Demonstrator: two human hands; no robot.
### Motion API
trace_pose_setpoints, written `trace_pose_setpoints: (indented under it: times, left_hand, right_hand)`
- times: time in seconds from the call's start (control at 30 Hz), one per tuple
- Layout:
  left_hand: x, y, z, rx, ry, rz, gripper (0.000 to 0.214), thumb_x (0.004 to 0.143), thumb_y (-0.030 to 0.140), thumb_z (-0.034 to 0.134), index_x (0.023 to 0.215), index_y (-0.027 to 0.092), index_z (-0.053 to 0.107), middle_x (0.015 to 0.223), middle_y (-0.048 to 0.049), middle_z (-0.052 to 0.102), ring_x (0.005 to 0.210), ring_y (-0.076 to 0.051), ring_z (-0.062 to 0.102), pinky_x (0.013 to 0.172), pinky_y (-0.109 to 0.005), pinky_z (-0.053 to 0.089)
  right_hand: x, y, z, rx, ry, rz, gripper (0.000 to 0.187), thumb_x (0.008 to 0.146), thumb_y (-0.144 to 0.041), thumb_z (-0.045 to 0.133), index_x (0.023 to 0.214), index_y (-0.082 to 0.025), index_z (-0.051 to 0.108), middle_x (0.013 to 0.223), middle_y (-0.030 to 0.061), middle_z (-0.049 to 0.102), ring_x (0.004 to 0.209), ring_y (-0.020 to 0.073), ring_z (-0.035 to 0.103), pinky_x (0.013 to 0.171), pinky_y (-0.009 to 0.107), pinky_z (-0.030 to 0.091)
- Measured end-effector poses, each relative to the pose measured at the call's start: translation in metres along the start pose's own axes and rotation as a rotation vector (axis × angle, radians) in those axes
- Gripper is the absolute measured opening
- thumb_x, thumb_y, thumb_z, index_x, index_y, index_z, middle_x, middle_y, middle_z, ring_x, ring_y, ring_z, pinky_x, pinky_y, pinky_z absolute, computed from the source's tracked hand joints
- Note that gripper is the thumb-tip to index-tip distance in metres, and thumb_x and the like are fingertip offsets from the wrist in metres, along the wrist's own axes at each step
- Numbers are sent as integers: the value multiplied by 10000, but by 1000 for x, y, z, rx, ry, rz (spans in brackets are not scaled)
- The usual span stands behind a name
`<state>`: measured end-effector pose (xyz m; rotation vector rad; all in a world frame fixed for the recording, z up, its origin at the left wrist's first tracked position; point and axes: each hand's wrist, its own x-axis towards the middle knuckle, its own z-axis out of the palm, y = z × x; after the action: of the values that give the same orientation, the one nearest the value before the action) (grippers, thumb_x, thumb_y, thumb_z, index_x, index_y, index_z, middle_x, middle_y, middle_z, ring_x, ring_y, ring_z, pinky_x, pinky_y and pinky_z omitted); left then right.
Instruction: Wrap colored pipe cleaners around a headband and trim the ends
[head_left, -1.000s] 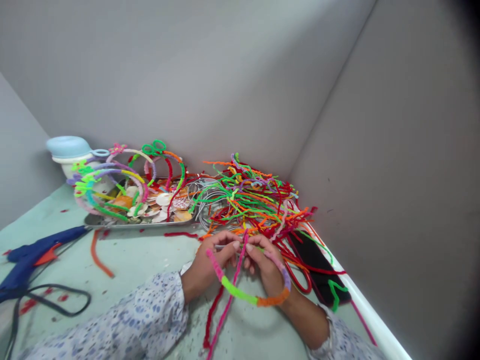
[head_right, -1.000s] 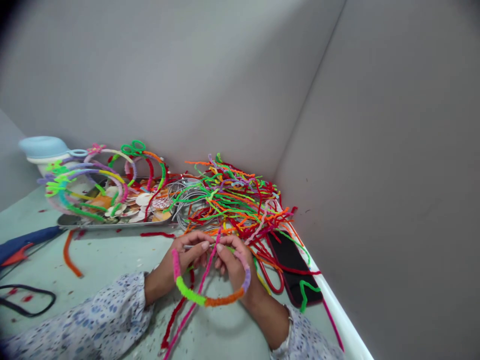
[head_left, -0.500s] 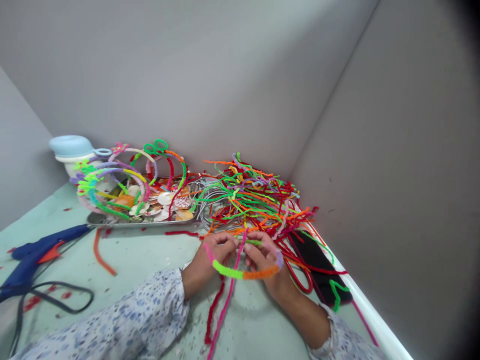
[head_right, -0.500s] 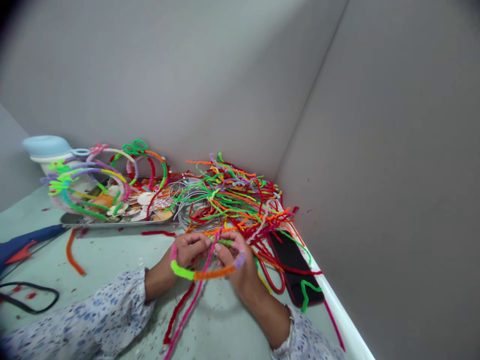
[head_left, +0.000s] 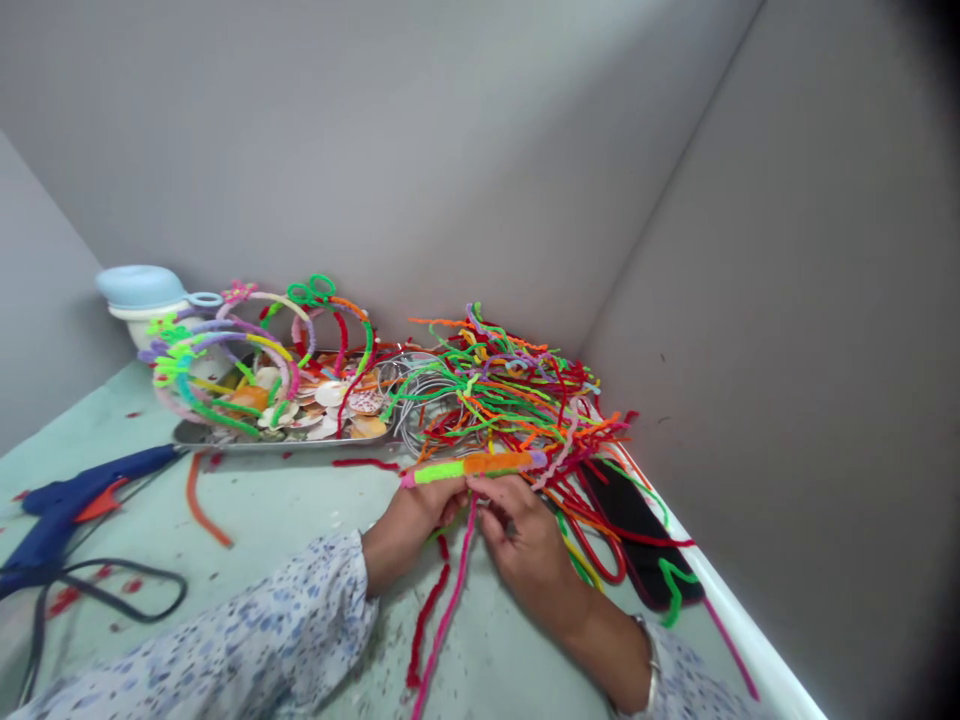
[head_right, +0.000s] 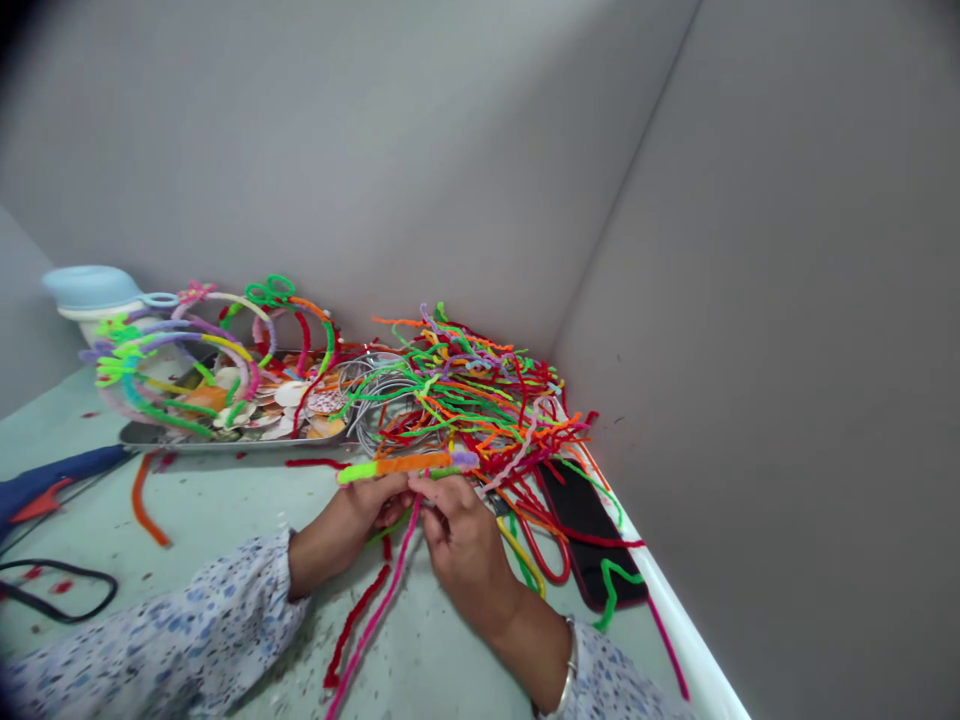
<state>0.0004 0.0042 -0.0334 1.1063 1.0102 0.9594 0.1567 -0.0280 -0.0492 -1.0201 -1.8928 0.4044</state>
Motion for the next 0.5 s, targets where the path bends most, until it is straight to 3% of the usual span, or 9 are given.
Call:
trace_pose_setpoints:
  times: [0.2,0.37,0.5]
  left_hand:
    - [0,4,6,-39,-36,-11,235,717,318,558,548,171,485,468,55,388,404,-63,275,423,-243,151]
    - [0,5,7,-69,-25,-9,218,692,327,572,569,172,481,458,68,362,397,-58,265,419,-235,145]
    - [2,3,7,-75,-32,-33,214,715,348,570,618,166,516,474,68,372,389,-54,257,414,-235,134]
  right_hand:
    - [1,0,1,-97,43,56,267,847,-92,532,1035,-252,635,949,59,650,911,213,620,816,362,520]
    - [2,-2,-2,-48,86,66,173,869,-139,533,948,-251,638,891,42,637,854,201,608,773,344,504]
    - [0,-1,-2,172,186,256,77,894,-230,534,942,-246,594,885,38,640,808,192,620,720,327,510]
